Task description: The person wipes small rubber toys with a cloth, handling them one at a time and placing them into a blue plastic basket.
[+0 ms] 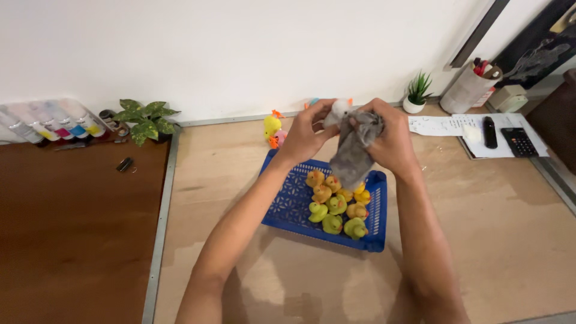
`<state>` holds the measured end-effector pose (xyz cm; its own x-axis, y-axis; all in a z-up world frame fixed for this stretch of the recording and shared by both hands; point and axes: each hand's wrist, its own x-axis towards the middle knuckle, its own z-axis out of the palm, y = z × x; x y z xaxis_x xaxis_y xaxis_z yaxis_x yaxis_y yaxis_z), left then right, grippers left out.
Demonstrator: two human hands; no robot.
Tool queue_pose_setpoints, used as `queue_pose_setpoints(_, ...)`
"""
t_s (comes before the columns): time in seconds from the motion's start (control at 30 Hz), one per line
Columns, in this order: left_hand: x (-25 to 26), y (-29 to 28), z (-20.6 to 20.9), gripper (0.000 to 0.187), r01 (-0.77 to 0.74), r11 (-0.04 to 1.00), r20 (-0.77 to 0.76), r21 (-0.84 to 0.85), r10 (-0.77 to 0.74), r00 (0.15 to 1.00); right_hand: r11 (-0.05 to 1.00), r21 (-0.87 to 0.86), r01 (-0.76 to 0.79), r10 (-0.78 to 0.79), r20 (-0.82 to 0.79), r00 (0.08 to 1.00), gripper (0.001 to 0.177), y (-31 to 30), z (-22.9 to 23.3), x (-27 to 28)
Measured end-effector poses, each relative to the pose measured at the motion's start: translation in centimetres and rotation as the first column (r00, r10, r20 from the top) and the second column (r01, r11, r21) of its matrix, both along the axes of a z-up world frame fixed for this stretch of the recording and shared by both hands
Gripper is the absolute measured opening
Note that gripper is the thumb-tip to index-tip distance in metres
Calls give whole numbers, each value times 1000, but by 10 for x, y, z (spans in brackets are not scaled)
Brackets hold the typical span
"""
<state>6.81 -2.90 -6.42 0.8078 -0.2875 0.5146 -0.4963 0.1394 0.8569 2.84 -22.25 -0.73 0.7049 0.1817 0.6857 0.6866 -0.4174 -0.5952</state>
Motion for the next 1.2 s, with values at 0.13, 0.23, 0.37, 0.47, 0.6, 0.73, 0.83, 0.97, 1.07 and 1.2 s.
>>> queue_pose_setpoints(0.13,-11,16,10,43,170,985,-3,-1,-170,985,999,28,-38,39,-42,998,8,-3,3,-2)
queue_pose_setpoints(0.23,-13,24,11,43,240,970,-52,-30,-242,969,990,43,-132,138,-172,975,12,-7,1,2)
queue_pose_setpoints(0.37,-10,34,7,40,267,960,-38,-83,-271,962,994,44,-104,109,-129,986,11,-8,-7,9)
queue_pose_setpoints(0.47,-3,35,8,44,193,962,-75,-195,-211,975,998,56,-41,47,-112,993,13,-10,-8,15)
queue_pose_setpoints(0.6,-6,29,6,45,67,894,-169,-442,-156,973,991,93,-96,103,-68,992,13,-14,-8,14)
queue_pose_setpoints(0.73,-15,7,2,47,35,885,-204,-465,-145,968,993,92,-68,72,-39,997,13,5,-13,6)
queue_pose_setpoints(0.83,-17,-9,-2,46,-91,866,-235,-492,-32,971,992,-91,-86,99,146,984,20,12,-12,1)
queue_pose_setpoints(0.97,-16,-19,-11,47,-161,836,-190,-525,69,979,996,-90,-8,34,293,956,26,22,-17,1)
queue_pose_setpoints(1.07,-18,-13,-11,47,-174,839,-169,-515,99,981,996,-82,17,4,240,971,19,21,-21,4)
queue_pose_setpoints(1.2,-23,6,-1,47,-157,867,-119,-472,114,986,994,-5,109,-106,181,978,13,-4,-19,16)
